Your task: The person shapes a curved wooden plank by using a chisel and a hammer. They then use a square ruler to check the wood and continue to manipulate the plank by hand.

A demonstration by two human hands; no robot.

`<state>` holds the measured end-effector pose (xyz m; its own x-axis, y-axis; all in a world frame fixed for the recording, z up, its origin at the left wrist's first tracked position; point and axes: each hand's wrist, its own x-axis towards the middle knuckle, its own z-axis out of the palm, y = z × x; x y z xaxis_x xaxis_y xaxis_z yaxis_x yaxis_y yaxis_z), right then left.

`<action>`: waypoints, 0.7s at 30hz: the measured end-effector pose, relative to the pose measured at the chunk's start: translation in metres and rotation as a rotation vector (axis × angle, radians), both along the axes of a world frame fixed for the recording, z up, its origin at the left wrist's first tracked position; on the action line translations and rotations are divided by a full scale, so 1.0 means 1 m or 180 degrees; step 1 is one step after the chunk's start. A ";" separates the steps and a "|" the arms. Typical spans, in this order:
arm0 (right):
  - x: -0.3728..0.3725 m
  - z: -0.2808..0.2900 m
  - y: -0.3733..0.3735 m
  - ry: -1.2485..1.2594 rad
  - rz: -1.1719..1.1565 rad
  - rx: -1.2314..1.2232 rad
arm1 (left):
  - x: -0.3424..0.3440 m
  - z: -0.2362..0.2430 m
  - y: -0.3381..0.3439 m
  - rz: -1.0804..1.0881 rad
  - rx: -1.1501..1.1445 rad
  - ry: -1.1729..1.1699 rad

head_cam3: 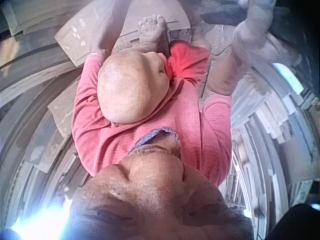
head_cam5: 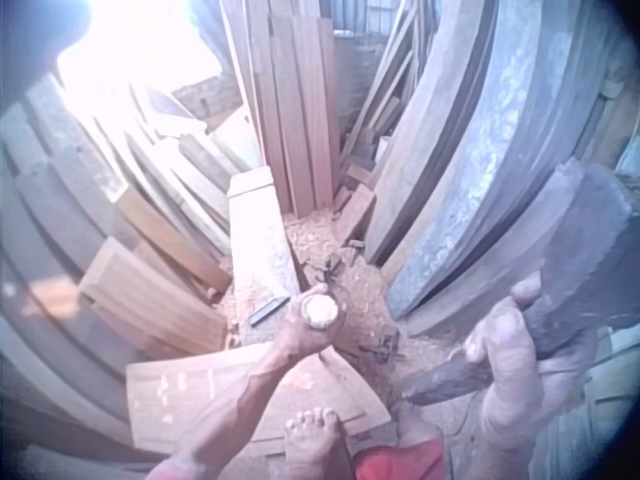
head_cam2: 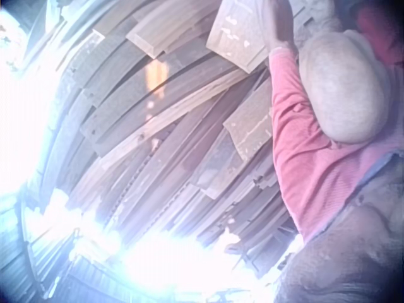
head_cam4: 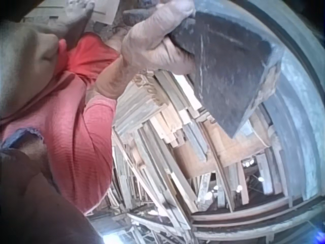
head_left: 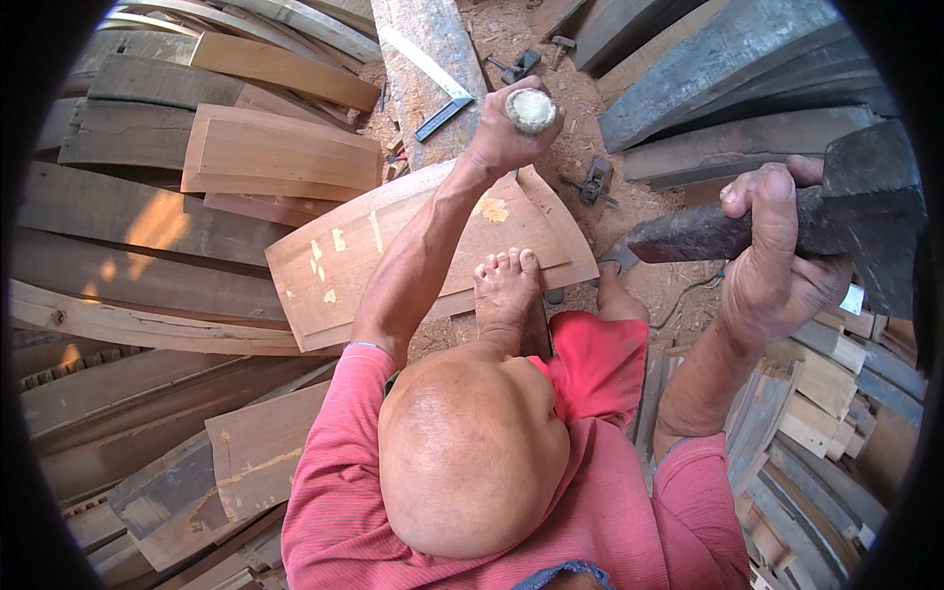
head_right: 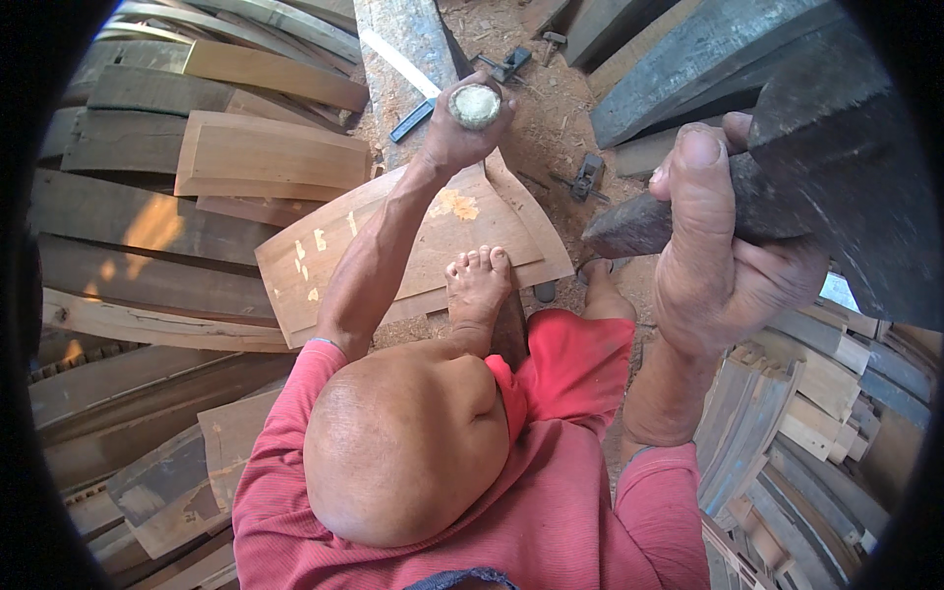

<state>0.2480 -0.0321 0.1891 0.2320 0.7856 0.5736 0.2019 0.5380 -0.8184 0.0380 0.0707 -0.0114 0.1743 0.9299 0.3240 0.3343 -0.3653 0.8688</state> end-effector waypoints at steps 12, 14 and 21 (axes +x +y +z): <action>-0.010 0.004 0.002 0.0324 -0.0012 0.0208 | 0.007 0.009 -0.006 0.0042 0.0237 -0.0237; -0.008 0.003 0.002 0.0324 0.0029 0.0214 | 0.006 0.011 -0.005 0.0047 0.0111 -0.0245; -0.003 0.007 0.000 0.0249 -0.0100 0.0145 | 0.005 0.007 -0.002 0.0009 -0.0050 -0.0176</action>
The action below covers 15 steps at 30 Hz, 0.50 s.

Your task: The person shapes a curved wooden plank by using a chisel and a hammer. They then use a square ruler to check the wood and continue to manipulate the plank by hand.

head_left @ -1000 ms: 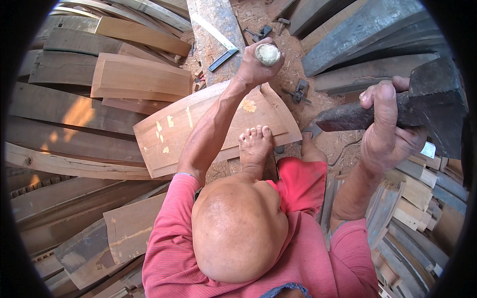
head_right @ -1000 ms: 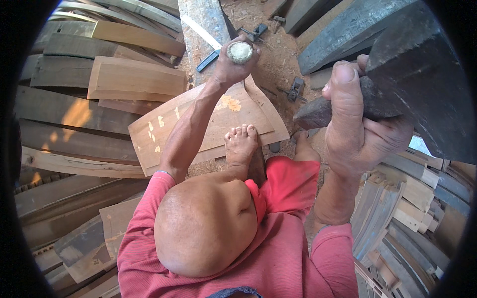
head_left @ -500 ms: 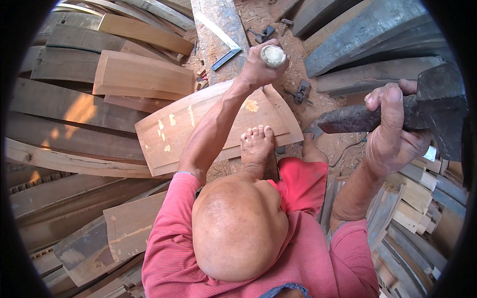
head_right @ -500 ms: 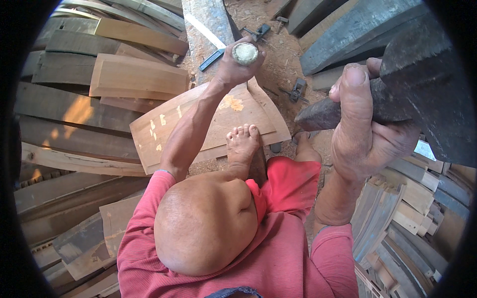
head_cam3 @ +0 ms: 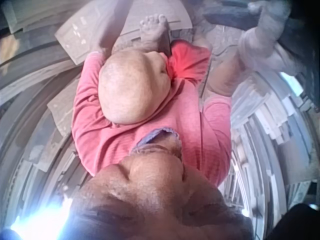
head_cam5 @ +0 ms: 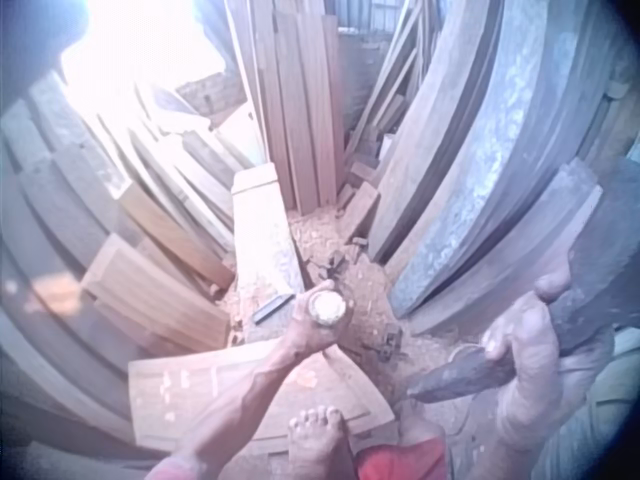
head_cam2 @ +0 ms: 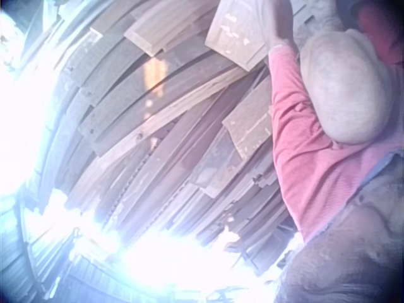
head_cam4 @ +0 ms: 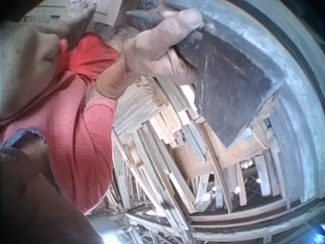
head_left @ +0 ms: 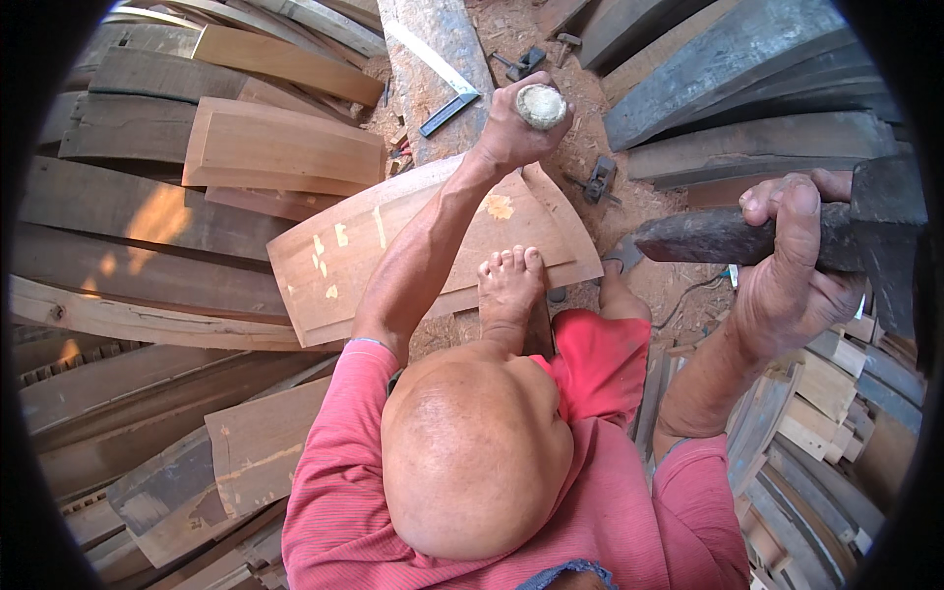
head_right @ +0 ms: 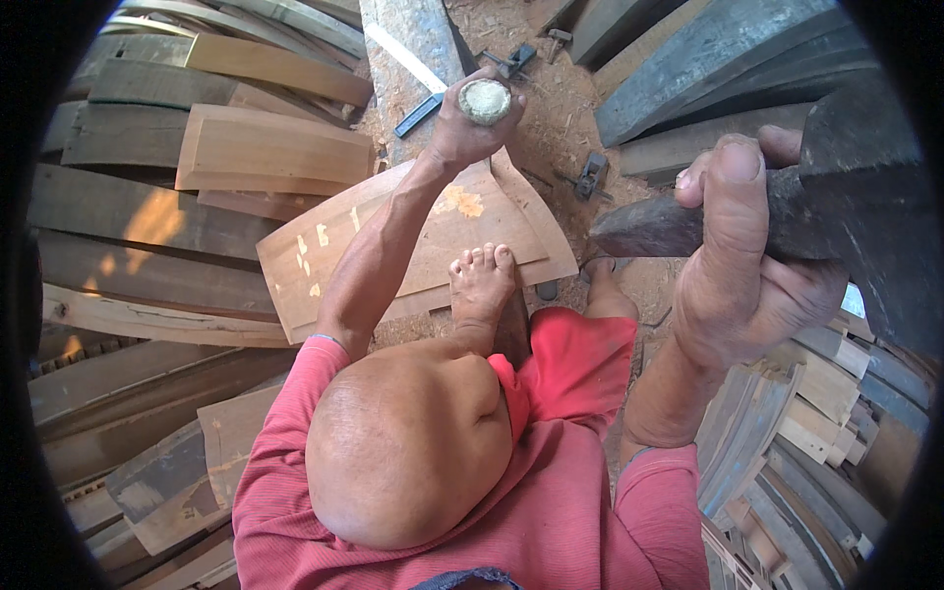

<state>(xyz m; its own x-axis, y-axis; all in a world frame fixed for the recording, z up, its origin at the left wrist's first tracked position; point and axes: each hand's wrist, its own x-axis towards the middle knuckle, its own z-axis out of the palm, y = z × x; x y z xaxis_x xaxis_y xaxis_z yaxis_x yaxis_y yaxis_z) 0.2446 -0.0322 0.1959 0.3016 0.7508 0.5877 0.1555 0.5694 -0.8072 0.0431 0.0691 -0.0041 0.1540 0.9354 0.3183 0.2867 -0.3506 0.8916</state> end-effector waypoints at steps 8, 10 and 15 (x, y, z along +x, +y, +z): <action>0.002 -0.005 0.000 -0.0006 0.0070 0.0004 | -0.003 -0.003 0.002 0.0096 -0.0023 -0.0034; 0.003 -0.006 -0.001 -0.0002 0.0064 -0.0039 | -0.003 -0.002 0.000 0.0076 -0.0003 0.0032; -0.005 -0.014 0.003 0.0141 0.0184 -0.0084 | -0.005 0.003 -0.008 -0.0013 0.0215 0.0263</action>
<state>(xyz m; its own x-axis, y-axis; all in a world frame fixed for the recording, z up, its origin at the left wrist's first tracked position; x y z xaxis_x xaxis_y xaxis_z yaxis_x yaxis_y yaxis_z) 0.2399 -0.0292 0.1816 0.2826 0.7828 0.5544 0.0866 0.5547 -0.8275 0.0378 0.0611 -0.0012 0.1862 0.9115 0.3668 0.3568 -0.4105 0.8392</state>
